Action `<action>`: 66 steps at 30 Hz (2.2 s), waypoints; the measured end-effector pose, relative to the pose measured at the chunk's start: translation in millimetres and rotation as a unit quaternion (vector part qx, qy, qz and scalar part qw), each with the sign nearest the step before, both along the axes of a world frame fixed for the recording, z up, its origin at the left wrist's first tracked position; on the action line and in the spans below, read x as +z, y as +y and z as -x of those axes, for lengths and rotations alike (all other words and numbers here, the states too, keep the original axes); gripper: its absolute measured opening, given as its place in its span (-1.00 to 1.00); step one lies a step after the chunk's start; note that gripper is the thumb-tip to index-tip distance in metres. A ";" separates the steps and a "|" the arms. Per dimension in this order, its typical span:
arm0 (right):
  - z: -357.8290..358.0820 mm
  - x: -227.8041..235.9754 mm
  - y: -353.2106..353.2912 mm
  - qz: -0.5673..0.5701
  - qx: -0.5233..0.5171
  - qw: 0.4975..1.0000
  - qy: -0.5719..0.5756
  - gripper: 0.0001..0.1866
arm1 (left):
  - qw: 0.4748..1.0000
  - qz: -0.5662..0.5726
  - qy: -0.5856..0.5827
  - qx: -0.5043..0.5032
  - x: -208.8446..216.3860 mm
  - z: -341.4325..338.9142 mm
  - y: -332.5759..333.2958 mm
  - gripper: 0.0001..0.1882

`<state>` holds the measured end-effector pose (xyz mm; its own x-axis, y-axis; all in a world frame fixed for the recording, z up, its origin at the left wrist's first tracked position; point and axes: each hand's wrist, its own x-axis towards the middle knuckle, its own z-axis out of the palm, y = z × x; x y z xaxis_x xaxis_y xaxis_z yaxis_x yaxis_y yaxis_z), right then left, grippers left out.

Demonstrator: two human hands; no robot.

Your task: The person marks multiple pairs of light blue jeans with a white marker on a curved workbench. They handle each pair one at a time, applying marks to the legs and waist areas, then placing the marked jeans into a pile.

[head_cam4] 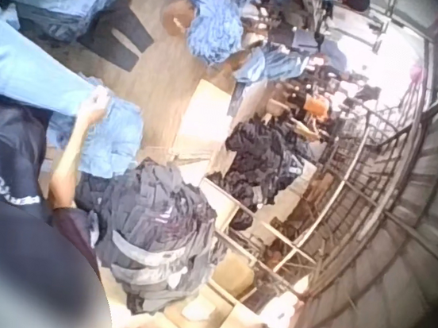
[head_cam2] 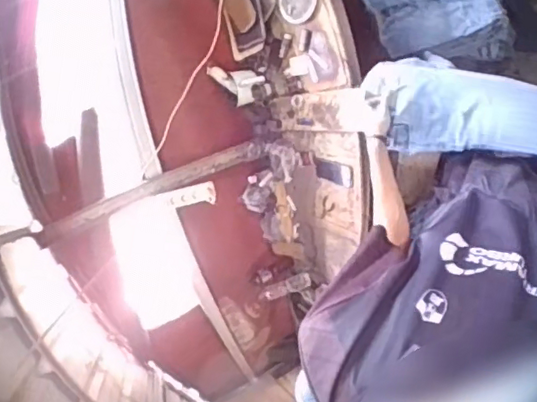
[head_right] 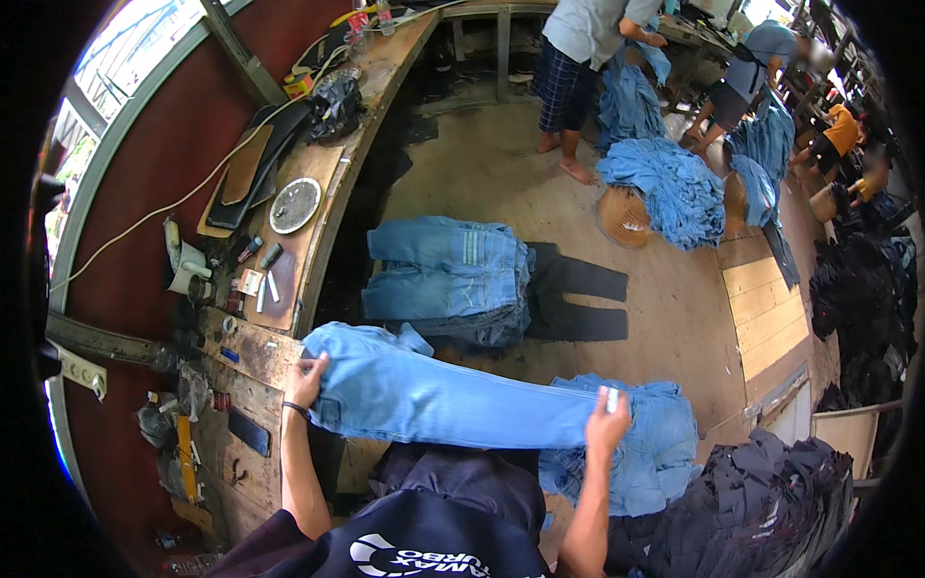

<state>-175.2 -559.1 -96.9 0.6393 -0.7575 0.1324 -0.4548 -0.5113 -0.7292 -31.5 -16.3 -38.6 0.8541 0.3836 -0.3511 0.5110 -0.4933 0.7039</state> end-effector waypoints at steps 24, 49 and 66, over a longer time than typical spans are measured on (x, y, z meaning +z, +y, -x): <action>46.9 134.7 -278.0 0.080 -0.137 0.987 0.033 -0.41 | 0.919 0.279 -0.019 -0.276 -61.4 -106.3 -409.9 -0.59; -13.8 393.5 -86.6 -0.085 -0.110 0.875 -0.464 -0.54 | 0.928 0.279 0.210 -0.132 -52.1 -91.7 -434.1 0.12; 86.0 326.7 -110.2 0.076 -0.224 0.944 -0.232 -0.50 | 0.709 0.654 0.005 -0.263 -91.2 -114.5 -396.0 -0.46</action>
<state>-261.1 -669.3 229.8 0.1057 -0.8876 0.4484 -0.3012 -0.4583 -0.8362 83.1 -412.3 -129.8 0.7534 -0.6465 -0.1203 0.5069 0.4543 0.7326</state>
